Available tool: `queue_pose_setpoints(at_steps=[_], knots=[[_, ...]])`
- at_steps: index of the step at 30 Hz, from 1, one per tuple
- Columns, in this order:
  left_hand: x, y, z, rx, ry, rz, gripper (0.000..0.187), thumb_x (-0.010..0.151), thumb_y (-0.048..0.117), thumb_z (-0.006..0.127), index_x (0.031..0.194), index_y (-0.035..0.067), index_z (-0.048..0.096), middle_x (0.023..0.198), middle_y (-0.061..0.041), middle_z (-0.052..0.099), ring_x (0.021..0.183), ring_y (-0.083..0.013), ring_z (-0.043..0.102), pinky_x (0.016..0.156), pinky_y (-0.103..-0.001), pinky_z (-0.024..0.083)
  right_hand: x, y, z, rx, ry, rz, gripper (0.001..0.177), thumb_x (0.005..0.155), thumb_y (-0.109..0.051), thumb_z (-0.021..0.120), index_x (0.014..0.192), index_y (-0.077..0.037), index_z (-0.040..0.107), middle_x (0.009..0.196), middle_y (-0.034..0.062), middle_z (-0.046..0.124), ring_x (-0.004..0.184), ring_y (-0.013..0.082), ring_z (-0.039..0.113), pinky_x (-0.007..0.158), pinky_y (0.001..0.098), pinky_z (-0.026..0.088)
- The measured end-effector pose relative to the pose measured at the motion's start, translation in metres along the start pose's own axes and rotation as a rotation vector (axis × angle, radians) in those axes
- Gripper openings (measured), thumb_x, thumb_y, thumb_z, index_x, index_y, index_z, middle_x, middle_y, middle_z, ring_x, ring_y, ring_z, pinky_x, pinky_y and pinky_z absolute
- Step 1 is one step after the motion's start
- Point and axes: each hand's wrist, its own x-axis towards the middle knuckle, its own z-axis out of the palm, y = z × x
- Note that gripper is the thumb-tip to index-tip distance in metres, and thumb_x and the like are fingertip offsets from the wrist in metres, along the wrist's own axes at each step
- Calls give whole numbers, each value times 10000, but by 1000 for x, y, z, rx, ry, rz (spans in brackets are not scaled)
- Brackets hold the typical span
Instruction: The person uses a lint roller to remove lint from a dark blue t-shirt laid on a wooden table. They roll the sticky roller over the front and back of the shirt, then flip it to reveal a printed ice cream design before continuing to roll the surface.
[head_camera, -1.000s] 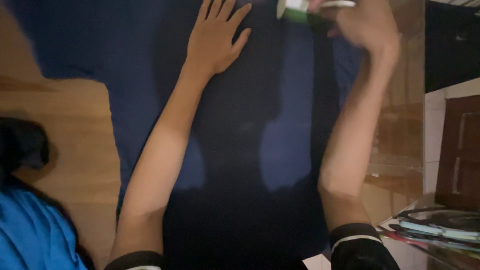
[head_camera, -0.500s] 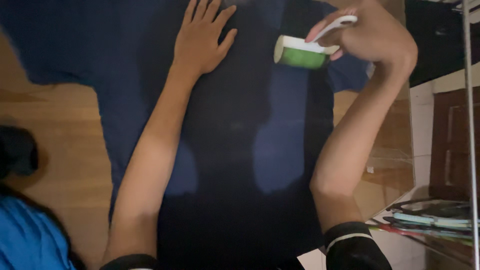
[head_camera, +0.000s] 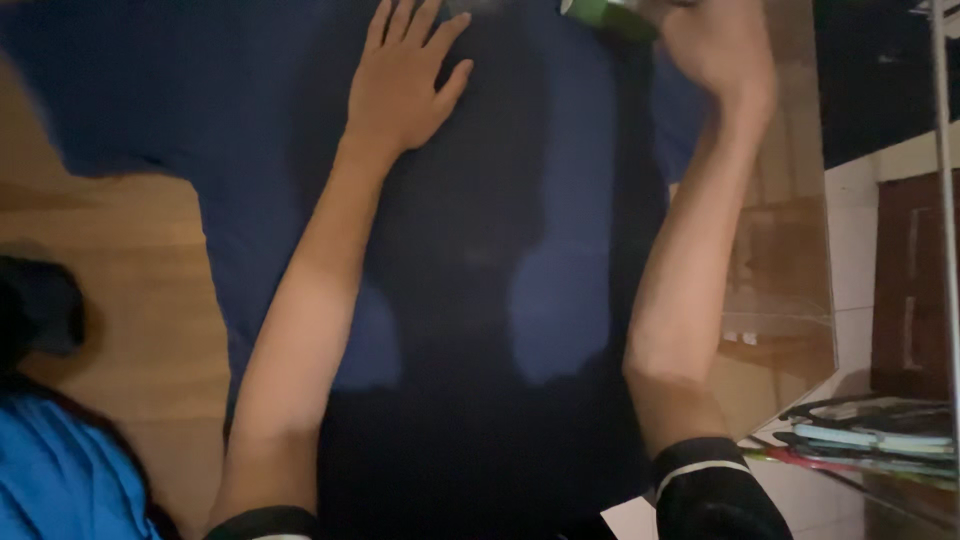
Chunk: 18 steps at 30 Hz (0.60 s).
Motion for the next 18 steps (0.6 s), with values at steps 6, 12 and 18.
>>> queue_pose_setpoints(at_steps=[6, 12, 18], knots=[[-1, -2, -1, 7, 9, 10, 468, 1089, 362, 578, 1473, 94, 595, 1574, -180, 473, 1496, -364, 347, 1244, -523, 201, -15, -57, -40, 247, -340, 163, 455, 821, 95, 519, 1084, -142, 804, 955, 75, 774, 744, 142, 735, 622, 267, 608], [-1, -2, -1, -5, -21, -7, 469, 1102, 366, 574, 1481, 92, 589, 1521, -164, 516, 1474, -354, 382, 1254, -522, 214, -5, -38, -21, 215, -279, 208, 192, 969, -59, 672, 1102, -120, 796, 982, 84, 778, 735, 136, 738, 615, 278, 610], [-1, -3, 0, -5, 1, 5, 472, 1094, 364, 581, 1477, 88, 593, 1486, -177, 539, 1442, -368, 411, 1234, -523, 228, 11, -11, 9, -23, -155, 206, 147, 1044, -198, 724, 1161, -113, 752, 919, 122, 765, 681, 154, 713, 580, 293, 572]])
